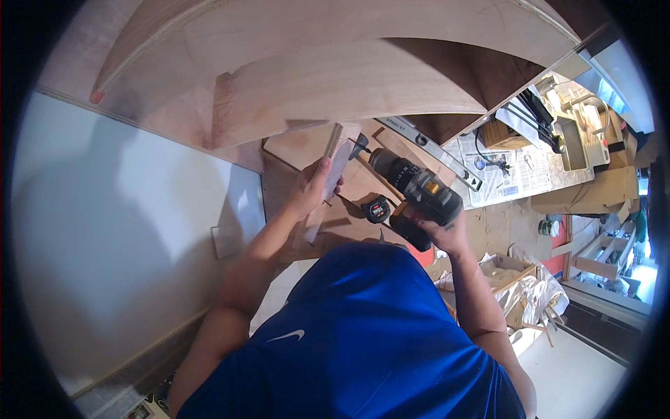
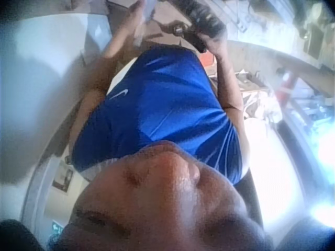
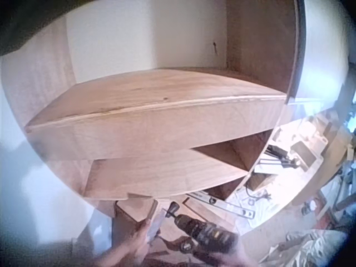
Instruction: The person uses a power drill to secure wooden panels into a cabinet structure. They then measure and mark a separate piece of wood with a tape measure and pencil. The person moves between the cabinet and a workbench to perform these assembly and preparation steps.
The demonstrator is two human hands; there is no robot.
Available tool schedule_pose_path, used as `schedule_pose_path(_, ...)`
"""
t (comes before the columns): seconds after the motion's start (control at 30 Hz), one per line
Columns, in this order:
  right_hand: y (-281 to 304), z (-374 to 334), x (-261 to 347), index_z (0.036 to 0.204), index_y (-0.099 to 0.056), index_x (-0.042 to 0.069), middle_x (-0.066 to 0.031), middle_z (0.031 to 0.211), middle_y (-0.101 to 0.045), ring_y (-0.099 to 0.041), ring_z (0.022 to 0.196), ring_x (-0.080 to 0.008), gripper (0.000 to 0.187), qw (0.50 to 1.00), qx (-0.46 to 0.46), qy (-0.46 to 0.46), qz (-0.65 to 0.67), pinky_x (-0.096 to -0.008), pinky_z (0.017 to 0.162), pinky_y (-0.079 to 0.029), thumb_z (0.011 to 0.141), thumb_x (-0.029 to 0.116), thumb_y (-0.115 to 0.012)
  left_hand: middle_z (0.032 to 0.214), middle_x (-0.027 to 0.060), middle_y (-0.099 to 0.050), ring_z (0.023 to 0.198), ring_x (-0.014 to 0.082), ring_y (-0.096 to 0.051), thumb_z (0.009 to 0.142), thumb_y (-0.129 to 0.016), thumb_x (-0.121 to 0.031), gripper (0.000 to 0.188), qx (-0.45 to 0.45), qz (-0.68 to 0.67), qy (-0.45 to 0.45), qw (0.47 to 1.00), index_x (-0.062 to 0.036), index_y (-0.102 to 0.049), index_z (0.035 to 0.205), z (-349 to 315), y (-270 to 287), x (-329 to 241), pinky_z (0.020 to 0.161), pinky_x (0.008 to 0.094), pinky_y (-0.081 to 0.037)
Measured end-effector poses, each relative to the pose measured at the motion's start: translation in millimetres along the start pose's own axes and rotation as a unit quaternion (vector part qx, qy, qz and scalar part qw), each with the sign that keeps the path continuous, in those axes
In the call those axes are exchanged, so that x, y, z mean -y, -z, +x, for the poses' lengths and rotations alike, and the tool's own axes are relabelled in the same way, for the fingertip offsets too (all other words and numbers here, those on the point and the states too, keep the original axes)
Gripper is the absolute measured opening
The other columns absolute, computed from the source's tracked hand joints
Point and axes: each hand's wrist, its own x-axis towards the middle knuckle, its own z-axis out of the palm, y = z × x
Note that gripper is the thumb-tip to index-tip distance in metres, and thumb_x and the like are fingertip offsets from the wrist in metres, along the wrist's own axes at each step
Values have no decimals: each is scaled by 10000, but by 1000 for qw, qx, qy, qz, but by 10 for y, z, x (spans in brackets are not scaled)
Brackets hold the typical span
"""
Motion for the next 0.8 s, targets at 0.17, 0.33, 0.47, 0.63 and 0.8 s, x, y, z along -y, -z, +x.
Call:
schedule_pose_path(0.17,36,51,10,1425,-575,42,-114,1184,-748,-723,1034,-185,696,994,28,80,-75,-335,944,-538,784,112,-840,769,66,-651,634,141,-639,1063,-443,-598,642,12,42,71,997,5,-657,1109,-45,-29,58,631,294,-542)
schedule_pose_path(0.33,103,55,-189,1457,-548,68,-131,1170,-745,-732,1039,-222,697,988,71,72,-114,-340,933,-539,798,87,-776,728,78,-665,567,144,-639,1061,-435,-601,662,7,102,107,989,19,-665,1098,-78,-27,262,542,299,-528)
schedule_pose_path(0.47,62,22,-313,1448,-551,75,-126,1141,-746,-730,1011,-205,685,992,79,16,-93,-331,922,-542,794,105,-750,715,87,-675,550,151,-647,1062,-418,-609,683,24,101,135,985,26,-669,1076,-92,-11,337,512,311,-526)
schedule_pose_path(0.63,20,1,-317,1450,-544,70,-115,1126,-745,-721,991,-188,714,988,89,-40,-118,-330,918,-543,775,123,-768,700,82,-668,548,154,-652,1061,-400,-620,701,41,112,147,982,29,-664,1039,-74,63,538,518,317,-535)
schedule_pose_path(0.8,6,-48,-573,1449,-546,68,-98,1109,-748,-713,968,-170,718,992,75,-53,-89,-335,911,-549,776,142,-785,688,81,-660,544,152,-647,1052,-398,-641,719,34,105,150,982,26,-658,978,-68,65,582,530,311,-548)
